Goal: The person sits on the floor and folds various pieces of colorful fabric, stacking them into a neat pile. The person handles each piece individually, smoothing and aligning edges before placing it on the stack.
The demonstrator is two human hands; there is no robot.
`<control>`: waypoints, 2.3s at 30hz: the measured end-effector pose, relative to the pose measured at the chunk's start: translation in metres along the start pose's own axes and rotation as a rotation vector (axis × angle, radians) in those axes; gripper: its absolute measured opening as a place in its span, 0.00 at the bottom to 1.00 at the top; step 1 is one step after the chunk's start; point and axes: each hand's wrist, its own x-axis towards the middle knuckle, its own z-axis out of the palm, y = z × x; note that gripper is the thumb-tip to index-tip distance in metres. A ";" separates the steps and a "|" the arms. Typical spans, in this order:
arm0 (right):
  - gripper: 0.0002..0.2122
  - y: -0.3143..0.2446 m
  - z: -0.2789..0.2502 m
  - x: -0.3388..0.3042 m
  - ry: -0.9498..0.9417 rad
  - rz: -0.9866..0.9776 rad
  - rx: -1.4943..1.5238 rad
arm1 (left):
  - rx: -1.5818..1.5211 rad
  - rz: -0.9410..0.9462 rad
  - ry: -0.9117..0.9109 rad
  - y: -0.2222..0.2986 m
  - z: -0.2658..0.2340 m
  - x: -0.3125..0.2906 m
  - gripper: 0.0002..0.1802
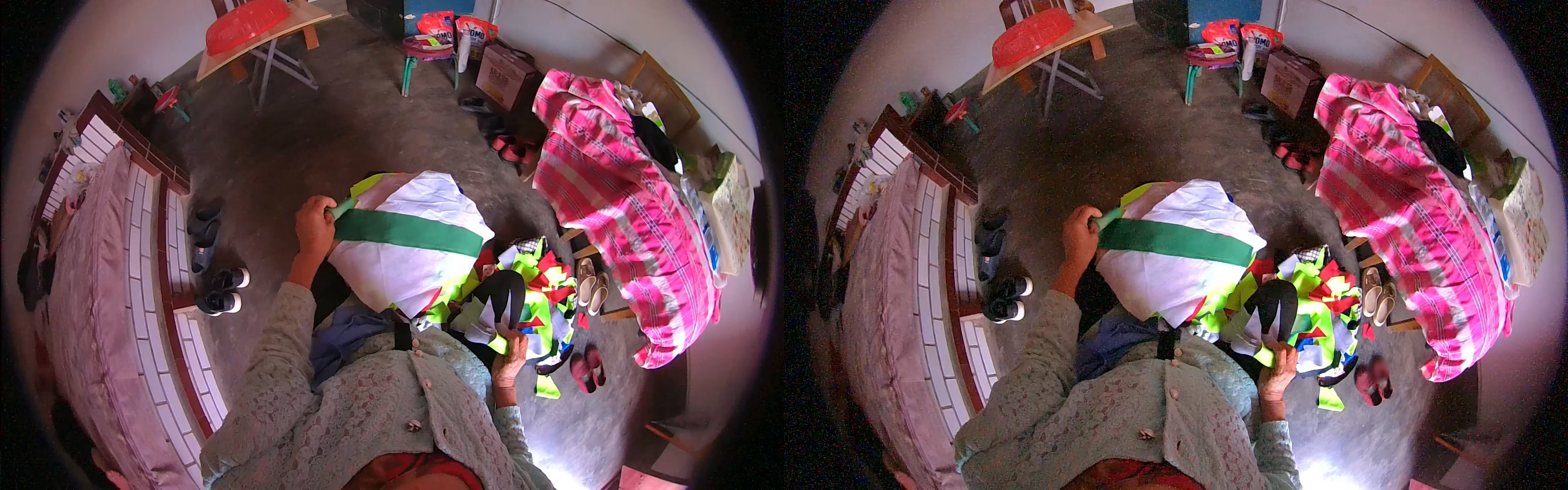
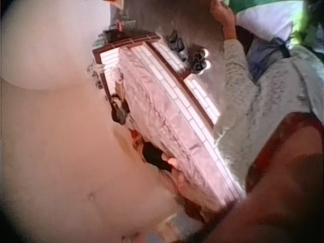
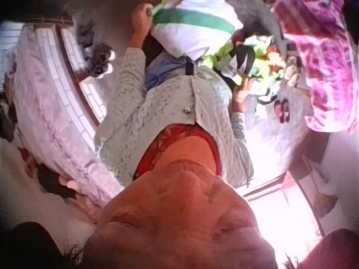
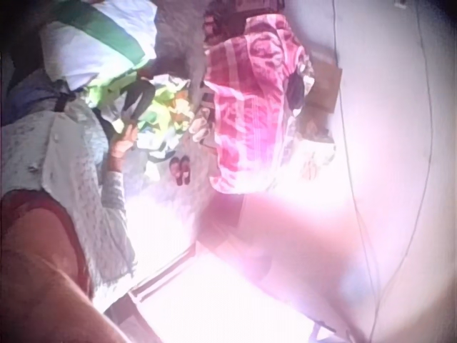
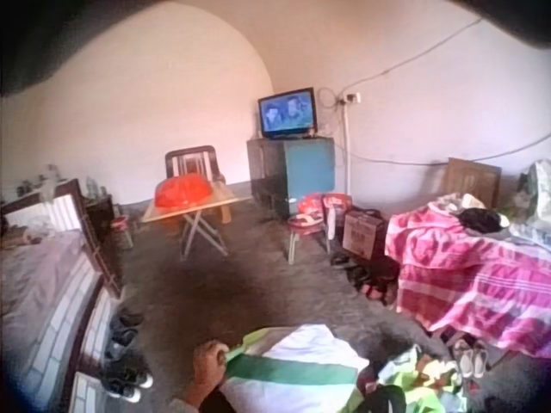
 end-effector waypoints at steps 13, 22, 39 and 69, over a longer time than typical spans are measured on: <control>0.11 0.007 0.002 -0.004 -0.020 0.003 -0.007 | 0.082 0.210 -0.266 0.009 -0.017 -0.007 0.19; 0.10 0.005 0.002 -0.002 -0.025 -0.007 0.013 | 0.025 0.092 -0.436 -0.014 -0.002 -0.028 0.19; 0.12 0.013 0.005 -0.008 0.004 0.000 -0.003 | 0.333 0.197 -0.244 -0.022 0.018 -0.031 0.19; 0.11 0.006 0.004 -0.004 0.008 0.012 0.036 | -0.110 0.244 0.377 0.043 -0.121 0.102 0.17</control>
